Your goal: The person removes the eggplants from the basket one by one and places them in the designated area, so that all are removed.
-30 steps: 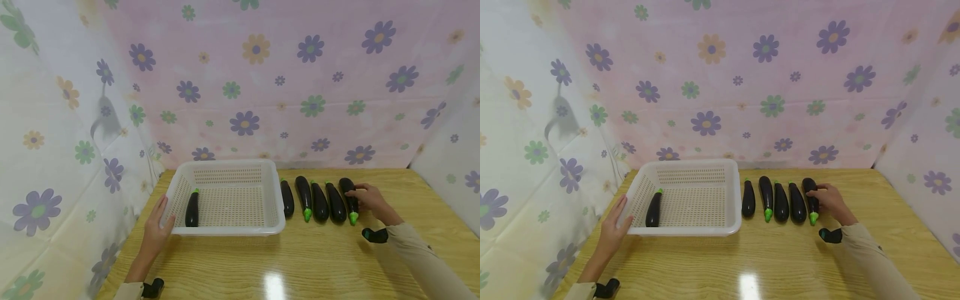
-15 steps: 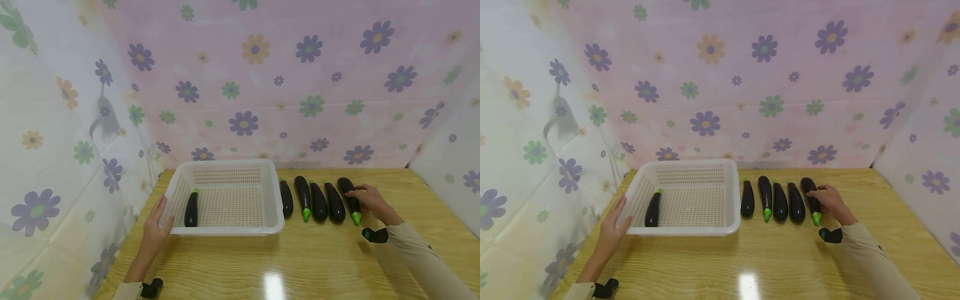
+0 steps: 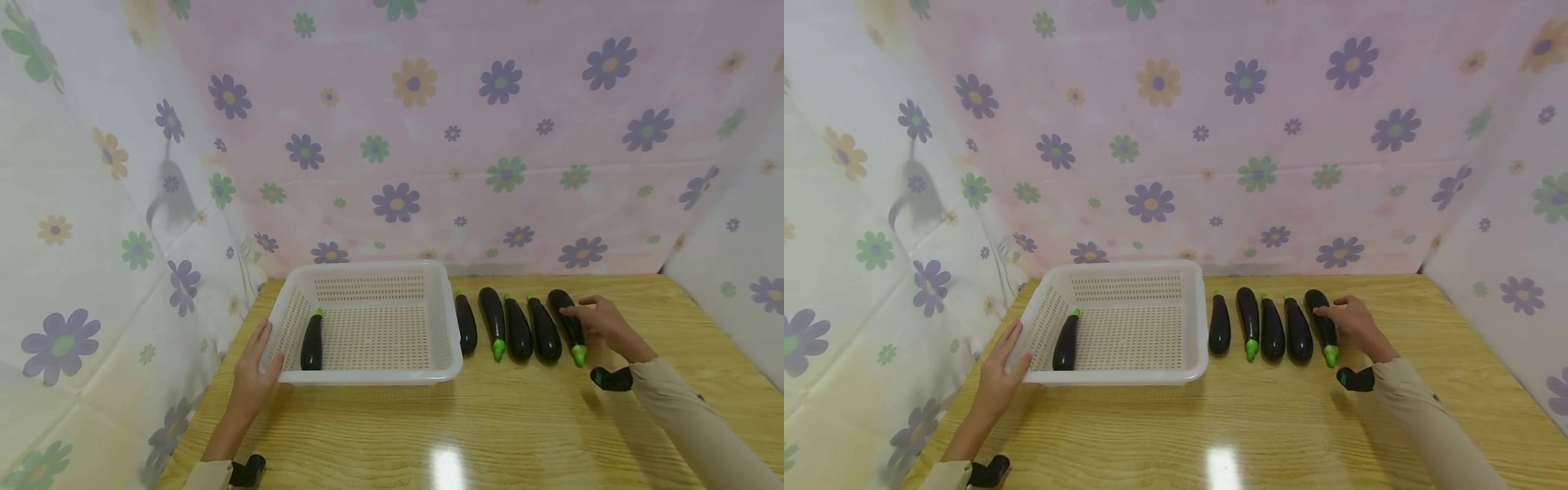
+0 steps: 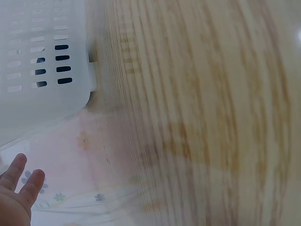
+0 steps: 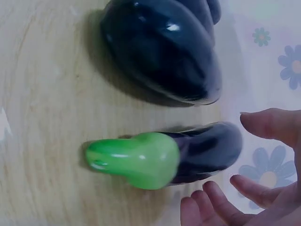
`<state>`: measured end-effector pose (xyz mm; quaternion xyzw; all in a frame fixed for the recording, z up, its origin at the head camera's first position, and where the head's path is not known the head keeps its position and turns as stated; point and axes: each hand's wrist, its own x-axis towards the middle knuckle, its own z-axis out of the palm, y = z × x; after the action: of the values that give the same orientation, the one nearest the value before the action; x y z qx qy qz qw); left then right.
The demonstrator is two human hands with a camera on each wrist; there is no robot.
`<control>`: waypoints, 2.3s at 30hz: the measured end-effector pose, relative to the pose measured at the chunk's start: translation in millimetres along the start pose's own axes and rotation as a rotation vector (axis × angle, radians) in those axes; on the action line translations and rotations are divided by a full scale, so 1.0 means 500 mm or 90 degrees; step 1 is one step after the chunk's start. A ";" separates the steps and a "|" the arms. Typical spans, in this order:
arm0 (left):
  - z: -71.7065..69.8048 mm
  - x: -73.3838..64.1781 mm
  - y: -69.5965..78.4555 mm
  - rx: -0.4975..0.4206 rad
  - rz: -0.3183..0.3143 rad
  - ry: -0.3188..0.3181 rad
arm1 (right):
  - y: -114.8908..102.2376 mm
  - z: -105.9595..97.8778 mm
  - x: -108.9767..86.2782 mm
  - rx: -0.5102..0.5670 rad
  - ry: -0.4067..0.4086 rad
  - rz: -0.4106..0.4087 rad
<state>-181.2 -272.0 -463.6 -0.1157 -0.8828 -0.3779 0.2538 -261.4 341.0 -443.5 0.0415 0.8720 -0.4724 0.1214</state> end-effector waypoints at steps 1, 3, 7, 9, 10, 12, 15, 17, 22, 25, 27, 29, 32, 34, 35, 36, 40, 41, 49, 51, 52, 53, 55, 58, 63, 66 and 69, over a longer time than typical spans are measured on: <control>0.000 0.000 -0.001 -0.002 0.001 -0.002 | -0.003 -0.002 -0.001 0.003 0.000 -0.006; 0.000 -0.001 -0.002 0.001 0.001 -0.004 | -0.010 -0.006 -0.004 0.007 0.004 -0.015; 0.000 -0.001 -0.002 0.008 -0.007 -0.001 | -0.024 -0.012 -0.007 0.004 0.016 -0.026; 0.000 0.000 -0.002 0.013 -0.010 0.003 | -0.035 -0.013 -0.010 0.009 0.021 -0.034; 0.000 0.000 -0.001 0.012 -0.013 0.003 | -0.040 -0.014 -0.011 0.014 0.021 -0.038; 0.000 0.001 -0.001 0.009 -0.010 0.000 | -0.052 -0.013 -0.015 0.028 0.021 -0.047; 0.000 0.004 0.000 0.018 -0.010 0.006 | -0.073 -0.007 -0.020 0.038 0.015 -0.059; 0.000 0.005 0.001 0.023 -0.011 0.013 | -0.087 0.001 -0.023 0.038 0.014 -0.065; -0.002 0.008 0.005 0.031 -0.011 0.021 | -0.125 0.022 -0.027 0.023 0.014 -0.079; -0.006 0.009 0.005 0.029 -0.012 0.024 | -0.150 0.036 -0.031 0.015 0.007 -0.098; -0.008 0.009 0.004 0.028 -0.016 0.028 | -0.166 0.047 -0.036 0.011 0.001 -0.116; -0.010 0.008 0.003 0.025 -0.013 0.034 | -0.181 0.059 -0.042 0.012 -0.014 -0.133; -0.010 0.004 0.001 0.023 -0.008 0.041 | -0.200 0.075 -0.053 0.008 -0.030 -0.153; -0.008 0.003 -0.001 0.017 -0.003 0.046 | -0.210 0.084 -0.059 0.007 -0.038 -0.159; -0.006 0.002 -0.001 0.014 -0.002 0.046 | -0.215 0.087 -0.061 0.006 -0.040 -0.162; -0.004 0.002 -0.003 0.012 0.006 0.046 | -0.220 0.091 -0.064 0.008 -0.042 -0.163; 0.003 0.003 -0.004 0.011 0.028 0.042 | -0.240 0.104 -0.073 0.021 -0.052 -0.175; 0.002 0.003 -0.004 0.014 0.033 0.042 | -0.247 0.109 -0.074 0.023 -0.057 -0.180; 0.004 0.004 0.004 0.016 0.022 0.036 | -0.280 0.144 -0.077 0.025 -0.091 -0.211; 0.004 0.003 0.003 0.015 0.009 0.028 | -0.293 0.152 -0.077 0.027 -0.097 -0.208; 0.004 0.003 0.003 0.012 0.005 0.022 | -0.299 0.157 -0.077 0.026 -0.101 -0.206; 0.003 0.002 0.003 0.008 0.001 0.017 | -0.306 0.161 -0.078 0.024 -0.105 -0.205; 0.002 0.001 0.004 0.007 -0.011 0.011 | -0.320 0.171 -0.078 0.020 -0.110 -0.201; 0.001 0.000 0.002 0.001 -0.006 0.015 | -0.338 0.187 -0.077 0.013 -0.118 -0.197; 0.004 -0.003 -0.005 0.008 0.026 0.041 | -0.361 0.215 -0.077 0.021 -0.137 -0.202; 0.005 -0.004 -0.006 0.006 0.024 0.036 | -0.370 0.228 -0.079 0.043 -0.165 -0.211; 0.004 -0.003 -0.006 -0.002 0.014 0.020 | -0.377 0.241 -0.078 0.064 -0.188 -0.224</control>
<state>-181.6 -272.7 -467.3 -0.1199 -0.8769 -0.3781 0.2715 -238.0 138.5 -343.3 -0.1748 0.8141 -0.5300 0.1609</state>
